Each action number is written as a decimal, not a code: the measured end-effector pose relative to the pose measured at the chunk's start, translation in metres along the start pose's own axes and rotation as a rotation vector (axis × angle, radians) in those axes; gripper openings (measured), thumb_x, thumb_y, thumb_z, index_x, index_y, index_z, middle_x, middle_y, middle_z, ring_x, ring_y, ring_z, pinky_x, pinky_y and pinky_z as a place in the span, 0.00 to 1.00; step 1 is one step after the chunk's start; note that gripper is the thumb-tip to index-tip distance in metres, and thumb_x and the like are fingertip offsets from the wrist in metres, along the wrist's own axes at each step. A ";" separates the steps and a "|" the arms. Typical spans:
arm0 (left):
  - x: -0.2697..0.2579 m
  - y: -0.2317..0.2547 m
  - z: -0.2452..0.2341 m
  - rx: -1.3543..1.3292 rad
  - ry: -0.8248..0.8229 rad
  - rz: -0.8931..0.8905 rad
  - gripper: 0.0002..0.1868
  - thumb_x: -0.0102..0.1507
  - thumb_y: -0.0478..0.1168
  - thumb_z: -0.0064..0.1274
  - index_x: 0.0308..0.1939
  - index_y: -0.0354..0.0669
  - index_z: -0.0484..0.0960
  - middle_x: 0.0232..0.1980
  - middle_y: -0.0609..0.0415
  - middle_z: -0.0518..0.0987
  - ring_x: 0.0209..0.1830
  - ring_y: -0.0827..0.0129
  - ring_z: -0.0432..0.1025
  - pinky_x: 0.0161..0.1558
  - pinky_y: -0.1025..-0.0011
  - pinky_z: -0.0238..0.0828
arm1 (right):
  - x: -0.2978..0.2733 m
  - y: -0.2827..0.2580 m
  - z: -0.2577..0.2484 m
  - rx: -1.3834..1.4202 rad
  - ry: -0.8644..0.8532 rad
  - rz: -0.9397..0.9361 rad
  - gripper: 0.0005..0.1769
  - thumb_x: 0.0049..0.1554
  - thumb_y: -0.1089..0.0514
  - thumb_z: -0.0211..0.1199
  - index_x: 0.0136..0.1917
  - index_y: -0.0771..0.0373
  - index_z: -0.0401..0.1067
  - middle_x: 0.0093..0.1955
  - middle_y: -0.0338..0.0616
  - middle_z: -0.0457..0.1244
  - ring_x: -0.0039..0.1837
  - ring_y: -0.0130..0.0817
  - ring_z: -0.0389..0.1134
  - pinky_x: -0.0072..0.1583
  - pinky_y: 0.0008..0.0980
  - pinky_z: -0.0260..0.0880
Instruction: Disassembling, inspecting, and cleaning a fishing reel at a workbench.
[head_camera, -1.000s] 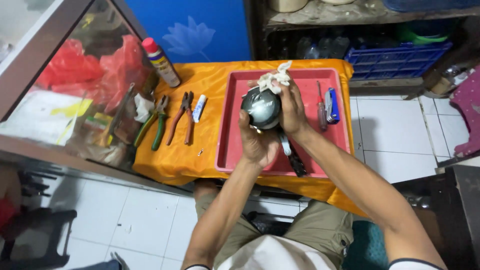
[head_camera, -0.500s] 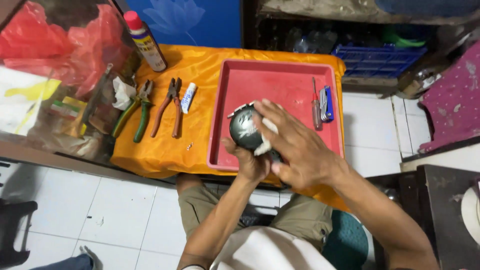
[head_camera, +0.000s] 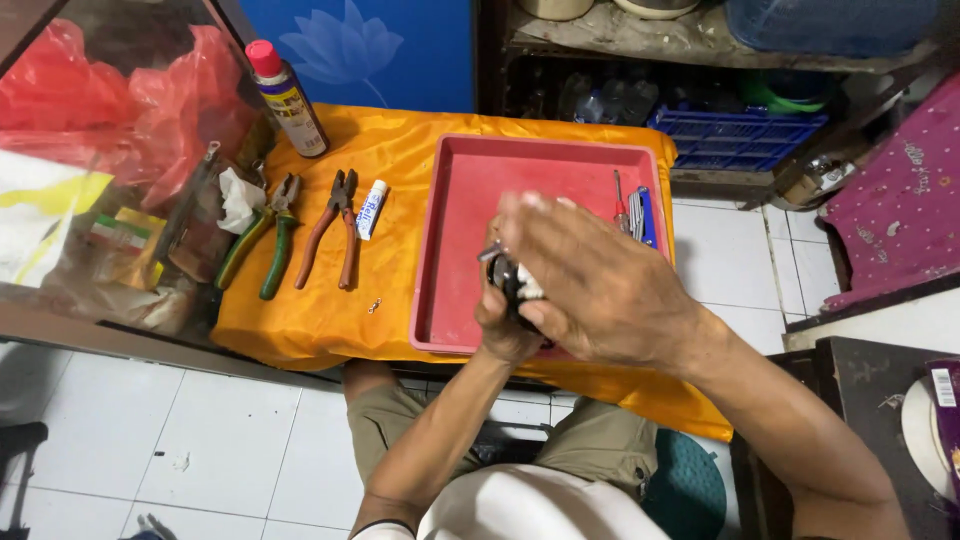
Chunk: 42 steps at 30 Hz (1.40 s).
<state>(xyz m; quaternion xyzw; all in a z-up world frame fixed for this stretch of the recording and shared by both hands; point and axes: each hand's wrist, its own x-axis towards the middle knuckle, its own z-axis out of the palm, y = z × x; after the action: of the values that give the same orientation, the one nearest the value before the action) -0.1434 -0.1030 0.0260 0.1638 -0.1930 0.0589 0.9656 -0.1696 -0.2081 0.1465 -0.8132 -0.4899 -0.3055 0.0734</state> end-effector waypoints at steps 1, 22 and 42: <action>-0.002 0.002 0.001 -0.002 -0.002 -0.002 0.44 0.67 0.70 0.38 0.79 0.48 0.55 0.76 0.49 0.67 0.70 0.63 0.68 0.69 0.59 0.70 | 0.000 -0.006 0.001 -0.003 -0.001 0.002 0.32 0.73 0.44 0.40 0.81 0.65 0.49 0.81 0.58 0.52 0.81 0.57 0.59 0.78 0.54 0.67; -0.004 0.026 0.027 -0.109 -0.112 0.031 0.32 0.70 0.59 0.50 0.71 0.44 0.69 0.72 0.44 0.70 0.70 0.54 0.67 0.70 0.54 0.67 | 0.006 -0.029 0.016 -0.153 -0.025 -0.057 0.37 0.71 0.34 0.33 0.81 0.59 0.51 0.82 0.50 0.51 0.82 0.50 0.53 0.79 0.49 0.51; -0.014 0.008 -0.003 -0.245 0.202 0.020 0.30 0.67 0.57 0.47 0.64 0.39 0.74 0.57 0.48 0.80 0.57 0.58 0.74 0.62 0.59 0.68 | 0.001 -0.050 0.002 -0.133 0.041 -0.020 0.25 0.71 0.53 0.57 0.75 0.69 0.61 0.77 0.55 0.57 0.78 0.53 0.57 0.77 0.48 0.61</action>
<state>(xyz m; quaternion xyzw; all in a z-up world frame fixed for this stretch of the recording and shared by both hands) -0.1572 -0.0949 0.0206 0.0360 -0.1020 0.0606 0.9923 -0.2108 -0.1814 0.1364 -0.8049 -0.4750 -0.3547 0.0262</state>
